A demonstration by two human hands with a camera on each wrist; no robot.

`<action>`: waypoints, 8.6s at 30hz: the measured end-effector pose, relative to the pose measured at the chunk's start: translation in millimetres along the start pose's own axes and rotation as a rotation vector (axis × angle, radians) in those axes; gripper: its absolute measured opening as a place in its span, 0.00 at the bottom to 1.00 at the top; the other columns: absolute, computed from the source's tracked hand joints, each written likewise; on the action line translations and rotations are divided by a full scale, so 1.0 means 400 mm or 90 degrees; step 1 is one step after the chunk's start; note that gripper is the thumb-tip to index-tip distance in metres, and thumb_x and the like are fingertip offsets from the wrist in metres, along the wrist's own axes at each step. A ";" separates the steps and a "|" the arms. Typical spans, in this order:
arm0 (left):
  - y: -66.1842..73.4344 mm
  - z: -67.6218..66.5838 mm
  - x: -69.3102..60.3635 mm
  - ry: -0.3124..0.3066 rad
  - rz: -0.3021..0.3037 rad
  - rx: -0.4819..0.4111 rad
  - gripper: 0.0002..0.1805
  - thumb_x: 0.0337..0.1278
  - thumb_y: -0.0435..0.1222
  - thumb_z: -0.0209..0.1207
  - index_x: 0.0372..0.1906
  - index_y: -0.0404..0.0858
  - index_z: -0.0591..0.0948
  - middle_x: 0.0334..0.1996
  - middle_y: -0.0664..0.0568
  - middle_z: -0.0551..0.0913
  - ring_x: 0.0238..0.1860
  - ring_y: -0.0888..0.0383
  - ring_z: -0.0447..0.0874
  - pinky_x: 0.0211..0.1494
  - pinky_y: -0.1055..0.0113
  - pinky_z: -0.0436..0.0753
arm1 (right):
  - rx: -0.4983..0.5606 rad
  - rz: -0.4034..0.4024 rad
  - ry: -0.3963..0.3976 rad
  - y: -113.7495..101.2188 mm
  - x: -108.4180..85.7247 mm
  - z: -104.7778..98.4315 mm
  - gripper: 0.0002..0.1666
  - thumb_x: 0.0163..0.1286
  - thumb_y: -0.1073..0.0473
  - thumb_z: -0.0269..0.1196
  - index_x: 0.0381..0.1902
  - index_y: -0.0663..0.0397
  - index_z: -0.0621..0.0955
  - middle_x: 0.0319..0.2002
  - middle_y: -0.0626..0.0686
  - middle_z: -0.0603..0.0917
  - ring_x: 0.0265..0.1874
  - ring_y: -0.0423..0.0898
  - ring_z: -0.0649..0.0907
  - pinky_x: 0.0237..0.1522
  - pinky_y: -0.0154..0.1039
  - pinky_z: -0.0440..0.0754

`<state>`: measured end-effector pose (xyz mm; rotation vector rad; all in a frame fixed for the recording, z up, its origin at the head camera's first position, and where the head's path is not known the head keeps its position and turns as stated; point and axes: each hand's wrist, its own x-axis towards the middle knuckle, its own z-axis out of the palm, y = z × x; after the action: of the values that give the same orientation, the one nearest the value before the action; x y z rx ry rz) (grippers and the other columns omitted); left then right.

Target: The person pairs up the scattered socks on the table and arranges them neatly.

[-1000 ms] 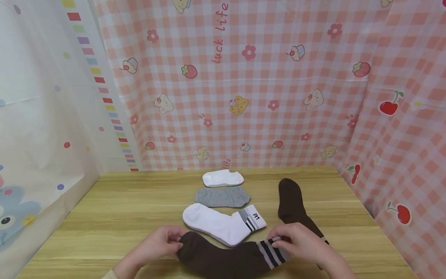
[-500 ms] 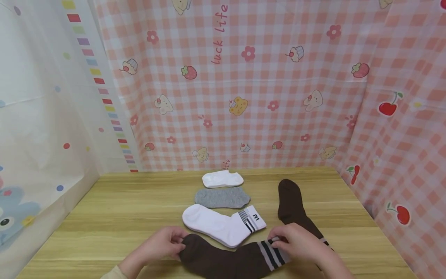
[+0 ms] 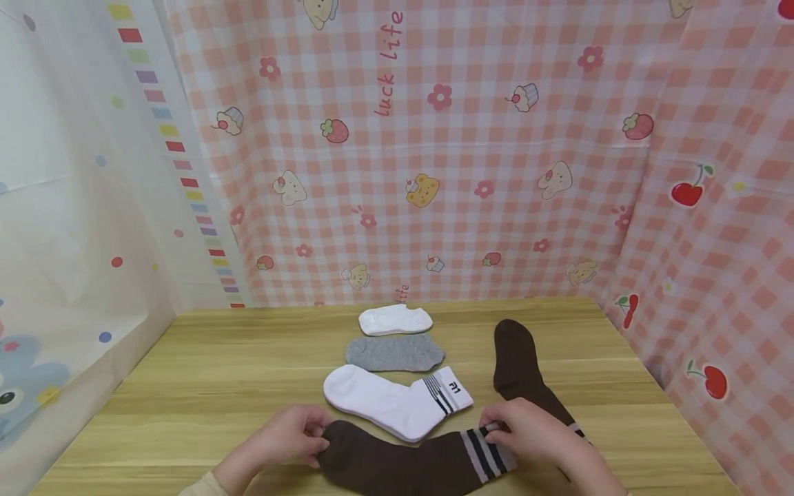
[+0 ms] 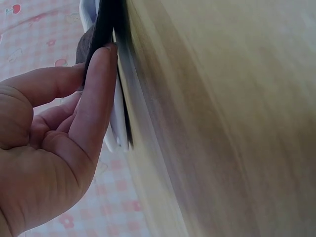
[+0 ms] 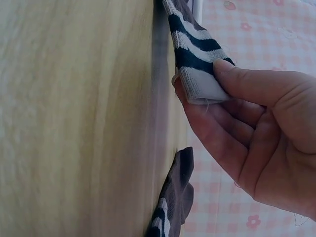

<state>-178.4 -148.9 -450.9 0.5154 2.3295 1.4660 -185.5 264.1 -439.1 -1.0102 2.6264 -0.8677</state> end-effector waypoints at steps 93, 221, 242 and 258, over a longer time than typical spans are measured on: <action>0.143 0.078 0.063 0.293 0.345 0.617 0.19 0.43 0.36 0.73 0.44 0.38 0.84 0.38 0.50 0.85 0.41 0.52 0.83 0.43 0.55 0.80 | -0.233 0.272 0.138 0.051 0.063 -0.045 0.23 0.58 0.58 0.74 0.50 0.58 0.81 0.46 0.59 0.80 0.43 0.60 0.82 0.41 0.56 0.81; 0.251 0.277 0.379 0.100 0.165 0.437 0.20 0.62 0.41 0.63 0.57 0.37 0.81 0.52 0.48 0.83 0.55 0.54 0.79 0.57 0.65 0.77 | -0.024 -0.024 0.198 0.097 -0.147 -0.097 0.13 0.66 0.66 0.67 0.48 0.60 0.83 0.44 0.50 0.85 0.42 0.40 0.83 0.41 0.35 0.83; 0.226 0.359 0.408 0.161 0.166 0.729 0.16 0.60 0.53 0.64 0.48 0.52 0.82 0.47 0.58 0.82 0.50 0.57 0.78 0.53 0.58 0.75 | -0.058 -0.005 0.165 0.125 -0.155 -0.064 0.18 0.61 0.64 0.71 0.46 0.68 0.80 0.39 0.59 0.84 0.38 0.38 0.81 0.35 0.39 0.82; 0.221 0.376 0.424 0.122 0.146 0.722 0.16 0.61 0.54 0.63 0.45 0.49 0.82 0.42 0.56 0.82 0.46 0.58 0.80 0.50 0.63 0.78 | -0.102 0.111 0.119 0.105 -0.137 -0.055 0.22 0.54 0.57 0.76 0.42 0.62 0.81 0.37 0.48 0.82 0.33 0.39 0.78 0.35 0.39 0.79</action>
<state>-246.3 84.9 -447.9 0.9433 3.1747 0.0848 -175.8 335.6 -447.7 -0.7502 2.9288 -0.7540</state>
